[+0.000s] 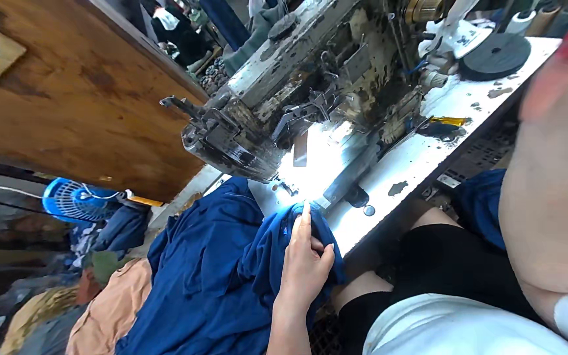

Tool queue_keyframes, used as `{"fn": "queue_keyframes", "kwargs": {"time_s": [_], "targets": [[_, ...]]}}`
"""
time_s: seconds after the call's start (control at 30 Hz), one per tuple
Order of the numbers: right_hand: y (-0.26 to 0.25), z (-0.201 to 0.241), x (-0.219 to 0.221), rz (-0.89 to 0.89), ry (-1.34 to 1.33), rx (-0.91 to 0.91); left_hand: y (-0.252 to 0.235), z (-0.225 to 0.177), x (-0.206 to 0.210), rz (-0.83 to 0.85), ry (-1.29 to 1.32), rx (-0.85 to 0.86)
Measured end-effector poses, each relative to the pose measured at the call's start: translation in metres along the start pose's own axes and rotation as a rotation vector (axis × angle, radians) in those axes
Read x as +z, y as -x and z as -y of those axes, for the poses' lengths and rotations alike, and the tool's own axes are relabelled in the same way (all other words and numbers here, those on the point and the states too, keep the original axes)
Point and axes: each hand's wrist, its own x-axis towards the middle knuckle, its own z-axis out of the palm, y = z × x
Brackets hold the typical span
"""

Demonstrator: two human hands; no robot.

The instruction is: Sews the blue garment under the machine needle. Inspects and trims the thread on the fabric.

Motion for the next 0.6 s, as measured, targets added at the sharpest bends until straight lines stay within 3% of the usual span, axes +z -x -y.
{"fn": "queue_keyframes", "kwargs": {"time_s": [0.07,0.17,0.2,0.3,0.37,0.43,0.5,0.6], "targets": [[0.021,0.016,0.026,0.330,-0.113,0.171,0.004,-0.004,0.001,-0.011,0.018,0.008],[0.098,0.030,0.071,0.828,-0.001,0.687,0.014,-0.013,0.005,-0.067,0.037,0.063],[0.121,0.023,0.078,1.049,0.056,0.753,0.018,-0.015,0.005,-0.086,0.028,0.085],[0.158,0.013,0.078,1.459,0.119,0.555,0.033,-0.015,-0.001,-0.137,-0.027,0.107],[0.159,0.014,0.068,1.453,0.044,0.354,0.046,-0.010,-0.006,-0.158,-0.065,0.091],[0.153,0.014,0.065,1.289,-0.109,0.271,0.056,-0.008,-0.004,-0.146,-0.035,0.101],[0.153,0.017,0.069,1.220,-0.308,0.372,0.059,-0.012,0.009,-0.138,0.057,0.122],[0.162,0.021,0.076,1.222,-0.528,0.751,0.053,-0.009,0.025,-0.126,0.111,0.090]]}}
